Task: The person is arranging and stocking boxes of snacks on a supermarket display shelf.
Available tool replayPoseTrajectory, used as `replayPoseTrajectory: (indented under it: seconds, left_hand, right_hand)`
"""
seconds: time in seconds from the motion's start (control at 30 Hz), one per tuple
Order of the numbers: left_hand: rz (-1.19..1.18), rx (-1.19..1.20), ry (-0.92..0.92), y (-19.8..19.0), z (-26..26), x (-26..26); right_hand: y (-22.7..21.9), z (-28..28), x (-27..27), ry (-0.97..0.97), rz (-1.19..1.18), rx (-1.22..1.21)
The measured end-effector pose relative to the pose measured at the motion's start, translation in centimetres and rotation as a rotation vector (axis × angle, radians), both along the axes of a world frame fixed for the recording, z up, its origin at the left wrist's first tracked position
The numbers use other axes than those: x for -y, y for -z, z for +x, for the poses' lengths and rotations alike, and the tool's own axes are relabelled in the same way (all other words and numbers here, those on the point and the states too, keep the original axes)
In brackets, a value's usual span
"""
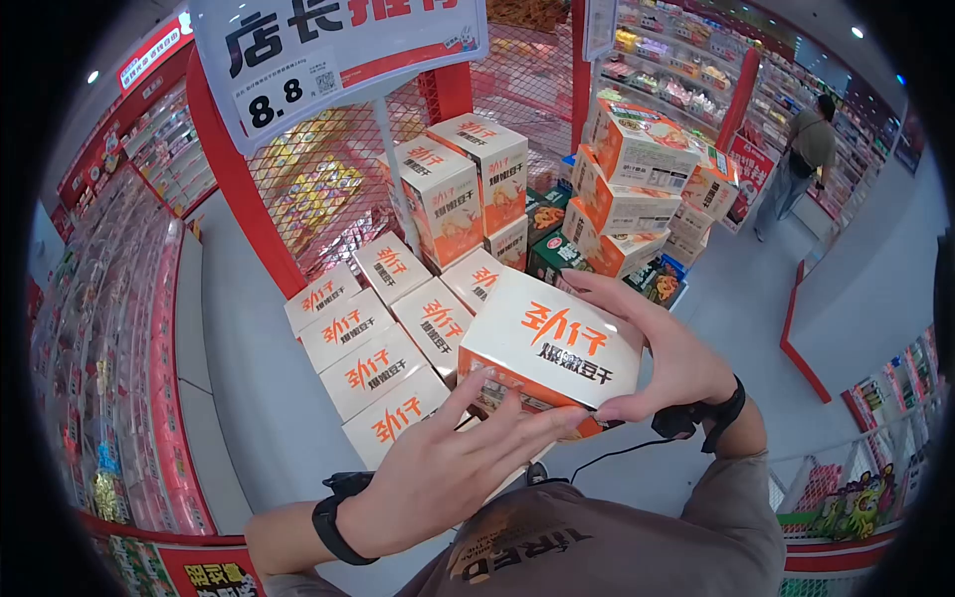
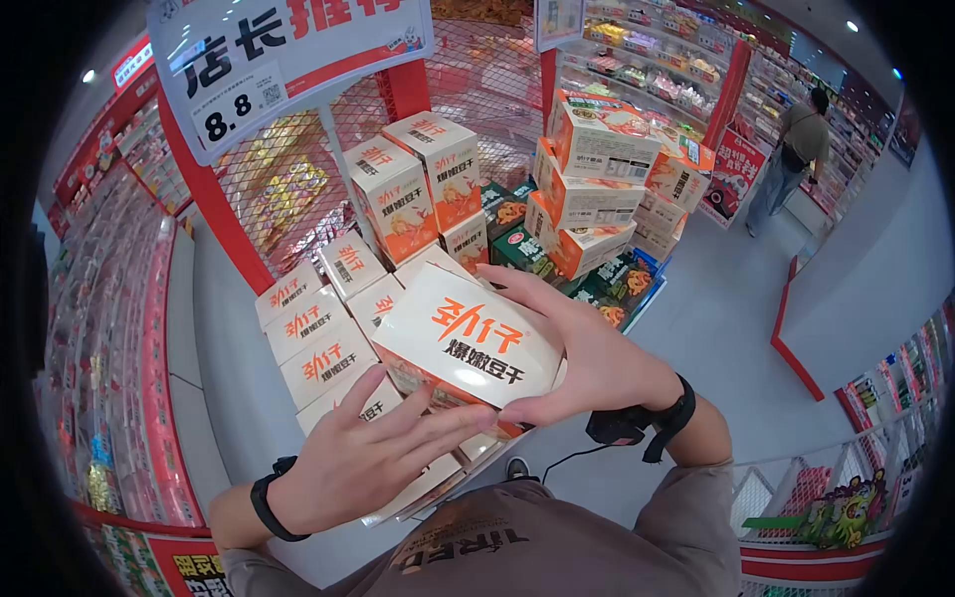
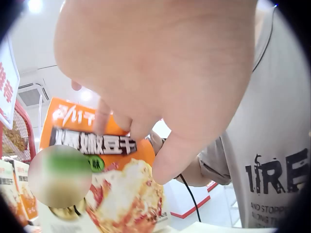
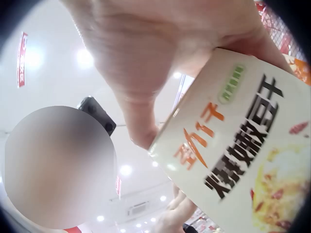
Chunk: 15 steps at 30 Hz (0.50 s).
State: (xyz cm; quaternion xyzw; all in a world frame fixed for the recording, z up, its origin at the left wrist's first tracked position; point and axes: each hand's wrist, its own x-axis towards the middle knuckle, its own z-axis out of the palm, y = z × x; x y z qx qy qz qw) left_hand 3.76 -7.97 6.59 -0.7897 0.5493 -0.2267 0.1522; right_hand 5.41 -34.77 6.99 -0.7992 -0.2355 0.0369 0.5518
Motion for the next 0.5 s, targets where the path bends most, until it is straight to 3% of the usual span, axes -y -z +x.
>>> replayPoseTrajectory:
  seconds: [0.07, 0.17, 0.3, 0.43, 0.5]
  left_hand:
    - [-0.074, -0.111, 0.029, 0.5, 0.7, 0.1]
    - [-0.115, -0.221, 0.047, 1.0, 1.0, 0.0]
    - [-0.053, -0.389, 0.009, 0.4, 0.2, -0.8]
    - [-0.075, -0.696, -0.016, 2.4, -0.5, -2.6]
    - [-0.054, -0.707, -0.057, 3.6, -0.4, -3.6]
  right_hand:
    - [-0.1, 0.0, 0.6, -0.001, -0.100, 0.050]
    - [-0.7, 0.8, 0.5, -0.017, -0.445, 0.249]
    - [-3.3, -0.8, -2.3, 0.061, -0.679, 0.153]
    - [-1.7, 0.7, -0.4, 0.058, -0.429, 0.231]
    - [-2.8, 1.2, 1.3, 0.186, -0.262, 0.011]
